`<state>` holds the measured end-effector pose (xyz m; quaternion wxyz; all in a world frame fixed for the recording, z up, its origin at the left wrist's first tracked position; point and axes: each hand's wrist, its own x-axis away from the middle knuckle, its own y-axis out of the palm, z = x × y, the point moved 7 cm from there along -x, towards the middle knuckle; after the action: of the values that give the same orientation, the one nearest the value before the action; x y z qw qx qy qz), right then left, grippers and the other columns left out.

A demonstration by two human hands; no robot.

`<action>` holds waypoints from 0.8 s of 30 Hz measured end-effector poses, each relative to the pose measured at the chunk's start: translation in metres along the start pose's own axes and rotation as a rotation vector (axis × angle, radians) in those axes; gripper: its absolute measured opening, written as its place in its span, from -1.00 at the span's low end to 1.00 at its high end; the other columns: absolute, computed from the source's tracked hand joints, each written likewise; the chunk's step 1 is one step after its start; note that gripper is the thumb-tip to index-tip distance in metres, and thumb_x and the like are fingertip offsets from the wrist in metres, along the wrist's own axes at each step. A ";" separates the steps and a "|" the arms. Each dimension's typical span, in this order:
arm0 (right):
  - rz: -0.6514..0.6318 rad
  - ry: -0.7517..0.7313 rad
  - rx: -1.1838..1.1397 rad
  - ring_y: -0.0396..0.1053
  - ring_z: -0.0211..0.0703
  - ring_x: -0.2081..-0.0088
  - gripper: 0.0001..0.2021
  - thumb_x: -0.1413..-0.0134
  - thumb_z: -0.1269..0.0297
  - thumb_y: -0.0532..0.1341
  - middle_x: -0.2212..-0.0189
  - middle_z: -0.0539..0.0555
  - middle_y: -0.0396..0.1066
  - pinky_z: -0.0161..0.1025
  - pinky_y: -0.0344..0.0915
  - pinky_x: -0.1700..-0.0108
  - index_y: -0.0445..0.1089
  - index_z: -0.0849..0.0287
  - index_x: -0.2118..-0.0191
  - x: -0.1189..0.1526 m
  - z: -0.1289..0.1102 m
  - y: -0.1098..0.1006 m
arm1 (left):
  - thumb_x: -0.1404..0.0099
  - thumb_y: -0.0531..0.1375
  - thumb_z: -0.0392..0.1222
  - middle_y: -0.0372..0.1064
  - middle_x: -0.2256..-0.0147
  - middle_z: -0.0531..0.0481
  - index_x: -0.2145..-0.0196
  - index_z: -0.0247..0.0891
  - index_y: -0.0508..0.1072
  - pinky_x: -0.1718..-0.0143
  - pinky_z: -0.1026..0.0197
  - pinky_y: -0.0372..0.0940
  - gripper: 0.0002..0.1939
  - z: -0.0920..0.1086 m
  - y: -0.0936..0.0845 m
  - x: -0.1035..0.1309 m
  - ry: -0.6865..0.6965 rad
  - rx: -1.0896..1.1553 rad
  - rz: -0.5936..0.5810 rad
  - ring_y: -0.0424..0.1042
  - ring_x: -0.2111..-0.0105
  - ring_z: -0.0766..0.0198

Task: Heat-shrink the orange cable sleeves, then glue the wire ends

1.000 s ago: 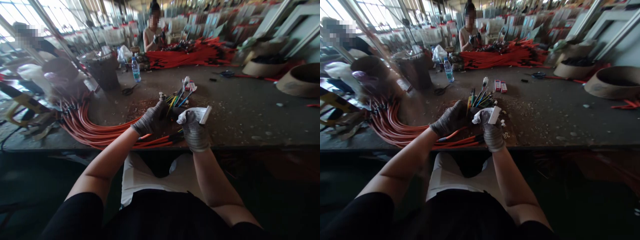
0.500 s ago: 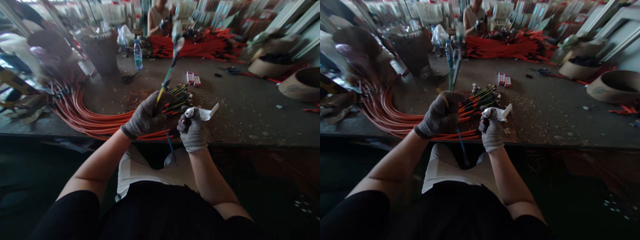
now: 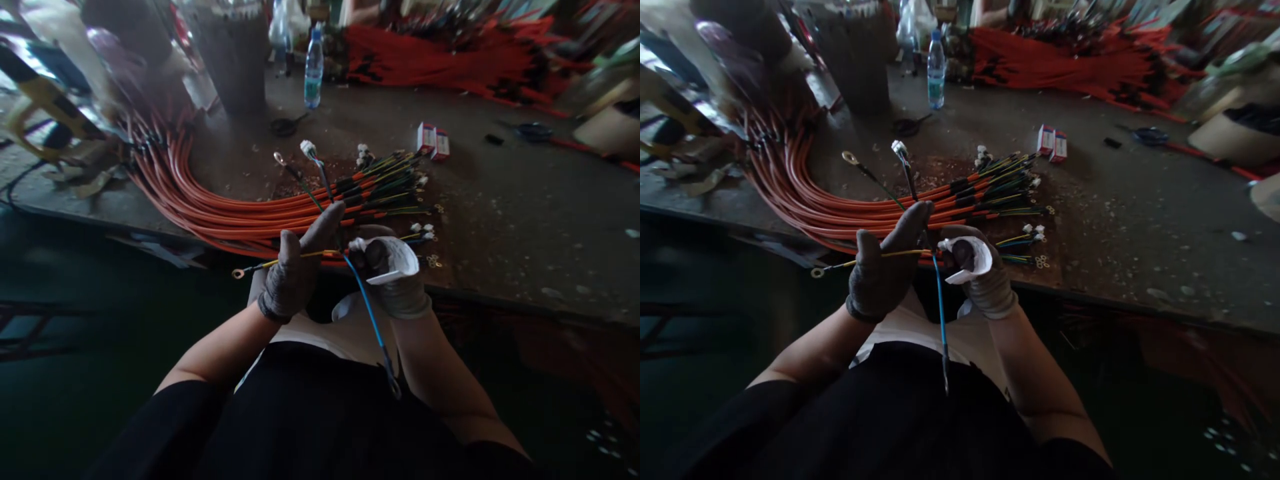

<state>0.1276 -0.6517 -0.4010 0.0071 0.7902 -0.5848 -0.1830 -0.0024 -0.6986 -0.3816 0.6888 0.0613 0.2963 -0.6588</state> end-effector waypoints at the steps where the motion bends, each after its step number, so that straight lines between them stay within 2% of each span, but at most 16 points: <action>1: -0.004 -0.044 0.031 0.43 -0.21 0.35 -0.80 -0.06 0.03 0.32 0.32 0.04 0.49 -0.22 0.48 0.25 0.51 0.03 0.30 0.000 -0.002 0.001 | -0.43 -0.65 0.04 0.03 -0.37 -0.01 -0.40 -0.08 -0.04 -0.23 0.05 0.27 -0.22 0.000 0.001 0.002 -0.005 0.074 0.000 0.06 -0.36 0.22; 2: -0.002 -0.080 0.057 0.44 -0.19 0.30 -0.82 -0.09 0.06 0.31 0.29 0.05 0.49 -0.19 0.48 0.18 0.50 0.03 0.33 -0.001 -0.002 0.002 | -0.44 -0.65 0.03 0.02 -0.38 -0.01 -0.40 -0.09 -0.03 -0.26 0.04 0.25 -0.22 0.001 0.002 0.003 -0.003 0.122 -0.001 0.06 -0.37 0.21; 5: -0.003 -0.085 0.053 0.45 -0.08 0.26 -0.82 -0.08 0.08 0.29 0.30 0.10 0.48 -0.08 0.48 0.10 0.46 0.05 0.41 -0.001 0.005 0.005 | -0.51 -0.43 0.09 0.00 -0.38 -0.05 -0.41 -0.09 -0.03 -0.28 -0.04 0.21 -0.35 0.003 0.002 0.006 0.027 0.131 0.006 0.04 -0.37 0.11; 6: 0.005 -0.067 0.027 0.45 -0.05 0.27 -0.81 -0.06 0.07 0.30 0.30 0.12 0.47 -0.04 0.48 0.09 0.45 0.06 0.41 -0.001 0.008 0.006 | -0.51 -0.41 0.10 -0.01 -0.39 -0.06 -0.41 -0.10 -0.03 -0.27 -0.07 0.20 -0.36 0.004 0.002 0.006 0.044 0.132 0.008 0.01 -0.38 0.08; 8: 0.040 -0.038 -0.017 0.44 -0.01 0.28 -0.80 -0.02 0.06 0.31 0.31 0.15 0.45 0.03 0.48 0.07 0.43 0.06 0.42 -0.001 0.014 0.005 | -0.49 -0.50 0.12 -0.05 -0.40 -0.07 -0.42 -0.13 -0.04 -0.25 -0.10 0.20 -0.30 0.005 0.000 0.005 0.070 0.148 0.008 -0.04 -0.40 0.08; 10: 0.074 -0.028 -0.019 0.43 0.01 0.27 -0.82 -0.01 0.08 0.31 0.33 0.15 0.44 0.07 0.47 0.03 0.43 0.05 0.41 -0.001 0.016 0.004 | -0.44 -0.60 0.14 -0.07 -0.40 -0.03 -0.42 -0.13 -0.05 -0.27 -0.06 0.18 -0.21 0.004 -0.001 0.004 0.064 0.165 0.003 -0.07 -0.41 0.13; 11: 0.081 -0.027 -0.004 0.43 0.02 0.26 -0.84 -0.01 0.09 0.32 0.34 0.15 0.44 0.08 0.47 0.01 0.43 0.05 0.41 0.000 0.016 0.004 | -0.43 -0.59 0.19 -0.07 -0.40 0.00 -0.42 -0.10 -0.05 -0.28 -0.02 0.18 -0.20 0.003 0.000 0.003 0.051 0.162 -0.001 -0.07 -0.41 0.14; 13: 0.077 -0.037 0.014 0.42 0.02 0.27 -0.84 0.00 0.10 0.32 0.37 0.15 0.45 0.08 0.46 0.00 0.44 0.05 0.40 -0.001 0.016 0.005 | -0.42 -0.49 0.29 -0.05 -0.40 0.04 -0.41 -0.03 -0.05 -0.30 0.05 0.18 -0.23 0.001 0.000 0.002 0.030 0.145 -0.012 -0.05 -0.40 0.15; 15: 0.075 -0.042 -0.001 0.42 -0.01 0.27 -0.83 0.01 0.08 0.32 0.38 0.14 0.45 0.03 0.46 0.01 0.47 0.05 0.38 -0.002 0.018 0.005 | -0.43 -0.39 0.32 -0.01 -0.39 0.05 -0.41 0.00 -0.03 -0.31 0.04 0.18 -0.26 0.003 -0.001 0.002 0.034 0.135 -0.015 -0.03 -0.40 0.12; 17: 0.095 -0.033 -0.031 0.43 -0.10 0.26 -0.81 0.05 0.07 0.36 0.35 0.08 0.46 -0.09 0.47 0.05 0.50 0.04 0.36 -0.004 0.023 0.002 | -0.44 -0.40 0.29 0.05 -0.37 0.02 -0.39 -0.03 0.03 -0.32 -0.01 0.16 -0.26 0.007 -0.006 0.001 0.046 0.124 -0.011 -0.02 -0.40 0.10; 20: 0.140 0.032 -0.090 0.42 -0.25 0.34 -0.76 0.07 0.00 0.37 0.32 -0.01 0.46 -0.26 0.47 0.29 0.49 0.00 0.31 -0.009 0.036 -0.006 | -0.43 -0.49 0.24 0.08 -0.35 0.01 -0.37 -0.02 0.11 -0.34 0.00 0.10 -0.22 0.017 -0.021 -0.004 0.094 0.039 -0.002 -0.02 -0.40 0.14; 22: 0.125 0.106 -0.118 0.40 -0.25 0.41 -0.68 -0.02 -0.12 0.28 0.35 0.01 0.45 -0.28 0.41 0.45 0.47 0.02 0.30 -0.012 0.044 -0.007 | -0.45 -0.34 0.28 0.07 -0.35 -0.04 -0.35 -0.03 0.14 -0.36 -0.01 0.05 -0.29 0.032 -0.030 -0.011 0.209 -0.112 -0.016 0.00 -0.38 0.11; 24: 0.104 0.138 -0.118 0.40 -0.20 0.42 -0.66 -0.03 -0.14 0.26 0.40 0.05 0.44 -0.24 0.41 0.47 0.46 0.05 0.34 -0.016 0.046 -0.006 | -0.35 -0.01 0.36 0.15 -0.30 -0.17 -0.29 -0.12 0.24 -0.34 -0.07 0.04 -0.27 0.048 -0.037 -0.020 0.317 -0.351 0.005 0.09 -0.34 -0.02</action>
<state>0.1152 -0.6255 -0.4404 0.1037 0.7677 -0.6113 -0.1616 -0.0211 -0.7084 -0.3208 0.6356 0.0440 0.5104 -0.5776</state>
